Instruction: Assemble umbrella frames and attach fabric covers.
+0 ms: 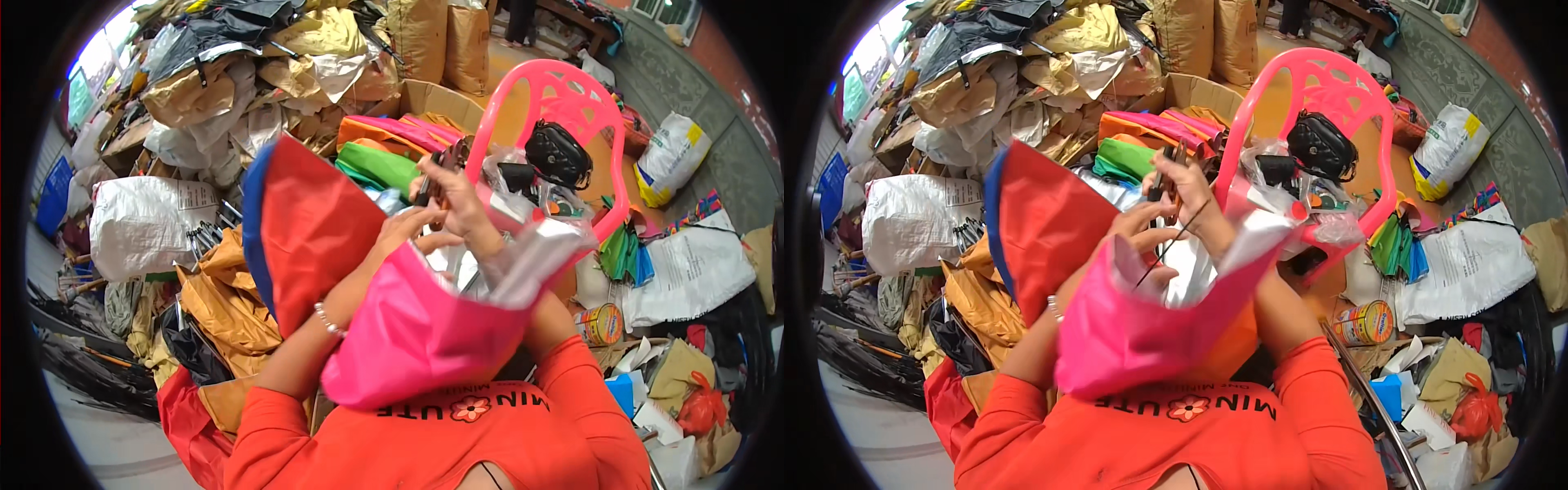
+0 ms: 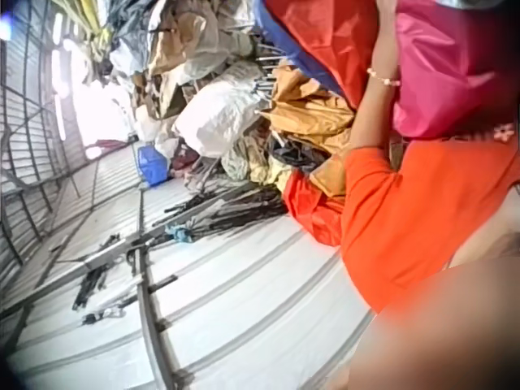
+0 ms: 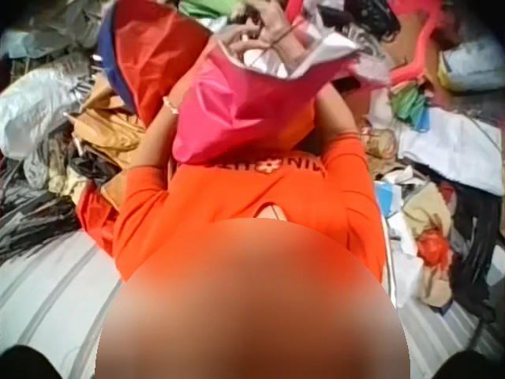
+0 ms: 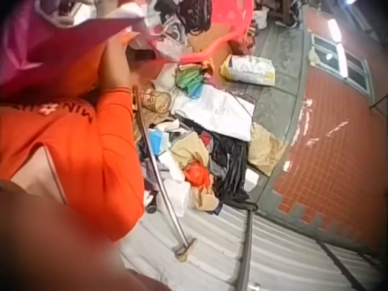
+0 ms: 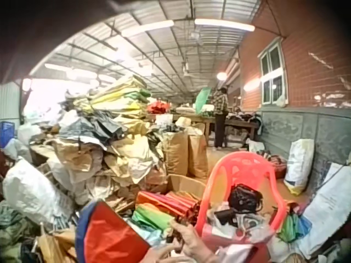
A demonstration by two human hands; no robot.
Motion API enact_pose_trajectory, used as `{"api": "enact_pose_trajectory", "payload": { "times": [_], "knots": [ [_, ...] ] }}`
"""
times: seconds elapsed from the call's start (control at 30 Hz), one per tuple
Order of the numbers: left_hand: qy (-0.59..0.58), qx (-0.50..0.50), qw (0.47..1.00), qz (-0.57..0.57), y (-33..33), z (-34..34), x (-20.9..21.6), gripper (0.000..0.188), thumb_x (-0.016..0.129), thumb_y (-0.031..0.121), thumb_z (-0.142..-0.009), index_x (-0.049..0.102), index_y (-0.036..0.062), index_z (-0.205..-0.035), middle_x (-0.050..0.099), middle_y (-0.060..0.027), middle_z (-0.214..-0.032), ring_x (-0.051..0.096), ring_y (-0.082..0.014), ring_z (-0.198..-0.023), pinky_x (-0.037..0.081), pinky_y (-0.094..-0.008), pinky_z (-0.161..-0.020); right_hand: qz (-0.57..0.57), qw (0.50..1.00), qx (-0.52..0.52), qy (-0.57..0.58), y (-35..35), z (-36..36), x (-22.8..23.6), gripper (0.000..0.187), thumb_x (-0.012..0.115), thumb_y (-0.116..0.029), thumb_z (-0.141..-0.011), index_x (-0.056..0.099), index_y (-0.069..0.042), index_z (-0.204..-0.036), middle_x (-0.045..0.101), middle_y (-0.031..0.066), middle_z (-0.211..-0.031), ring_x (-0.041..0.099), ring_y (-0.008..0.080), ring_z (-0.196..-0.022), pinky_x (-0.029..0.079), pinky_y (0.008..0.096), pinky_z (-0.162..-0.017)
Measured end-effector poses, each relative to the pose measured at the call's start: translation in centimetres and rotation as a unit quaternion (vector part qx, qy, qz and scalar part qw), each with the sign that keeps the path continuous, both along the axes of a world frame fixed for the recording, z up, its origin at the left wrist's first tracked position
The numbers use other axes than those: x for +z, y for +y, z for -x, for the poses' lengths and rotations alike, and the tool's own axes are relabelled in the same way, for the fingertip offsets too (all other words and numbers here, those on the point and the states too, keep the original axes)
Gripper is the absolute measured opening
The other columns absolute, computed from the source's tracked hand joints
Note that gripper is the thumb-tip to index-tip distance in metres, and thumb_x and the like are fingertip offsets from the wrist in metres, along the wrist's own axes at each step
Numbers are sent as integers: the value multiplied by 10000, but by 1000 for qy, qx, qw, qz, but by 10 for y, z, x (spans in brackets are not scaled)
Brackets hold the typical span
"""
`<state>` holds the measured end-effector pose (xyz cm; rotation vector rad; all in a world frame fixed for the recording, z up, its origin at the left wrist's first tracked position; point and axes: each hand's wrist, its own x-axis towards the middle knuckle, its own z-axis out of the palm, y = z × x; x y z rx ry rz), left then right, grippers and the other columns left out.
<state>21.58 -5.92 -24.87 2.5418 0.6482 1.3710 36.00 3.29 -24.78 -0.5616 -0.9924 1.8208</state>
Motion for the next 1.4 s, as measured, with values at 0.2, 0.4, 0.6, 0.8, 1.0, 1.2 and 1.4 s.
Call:
{"api": "enact_pose_trajectory", "payload": {
  "times": [0.2,0.4,0.6,0.8,1.0,1.2,1.4],
  "knots": [
    [-134,-40,849,509,14,30,-179,325,490,181,-885,509,39,-1177,494,-113,-1204,523,-224,-1040,394,-308,-952,167,976,-60,-124,22,-8,-130,117,519,-188,-859,556,-96,-921,553,26,-703,514,114,-554,367,200,-477],
    [-305,-32,778,548,14,72,-229,385,471,193,-911,449,48,-1266,477,-108,-1252,490,-219,-1104,361,-315,-996,120,960,-242,69,50,-87,-88,172,525,-145,-795,550,-68,-947,577,74,-830,522,173,-611,428,281,-564],
    [-584,48,664,464,56,124,-118,265,498,115,-877,526,32,-1127,562,-79,-1045,540,-171,-886,445,-272,-777,-31,991,-36,125,28,-82,6,193,462,-34,-859,496,-29,-1049,569,114,-930,555,231,-822,453,339,-765],
    [-531,36,755,383,20,95,5,234,503,122,-887,557,17,-1089,608,-76,-856,579,-117,-722,464,-219,-630,-142,986,85,24,-23,18,71,234,470,-55,-866,472,-46,-1100,565,97,-918,533,187,-803,433,306,-756],
    [-325,54,887,324,11,75,52,238,480,143,-912,558,2,-1088,603,-72,-744,581,-122,-665,454,-208,-625,-644,676,-231,-274,-28,72,77,295,474,-185,-884,521,-22,-1125,567,91,-966,532,223,-890,376,288,-854],
    [-473,142,849,186,9,109,45,261,468,189,-932,558,-6,-1080,615,-65,-806,561,-123,-640,429,-186,-608,-301,804,181,-479,-34,34,42,183,542,-200,-846,600,-56,-944,572,71,-961,520,175,-825,418,314,-711],
    [-460,157,843,229,5,145,38,268,509,184,-917,540,36,-1138,611,-72,-930,486,-77,-594,374,-156,-509,-587,672,65,-447,-61,16,5,96,621,-138,-759,607,-76,-831,528,63,-905,470,209,-800,391,310,-737]
  ]
}}
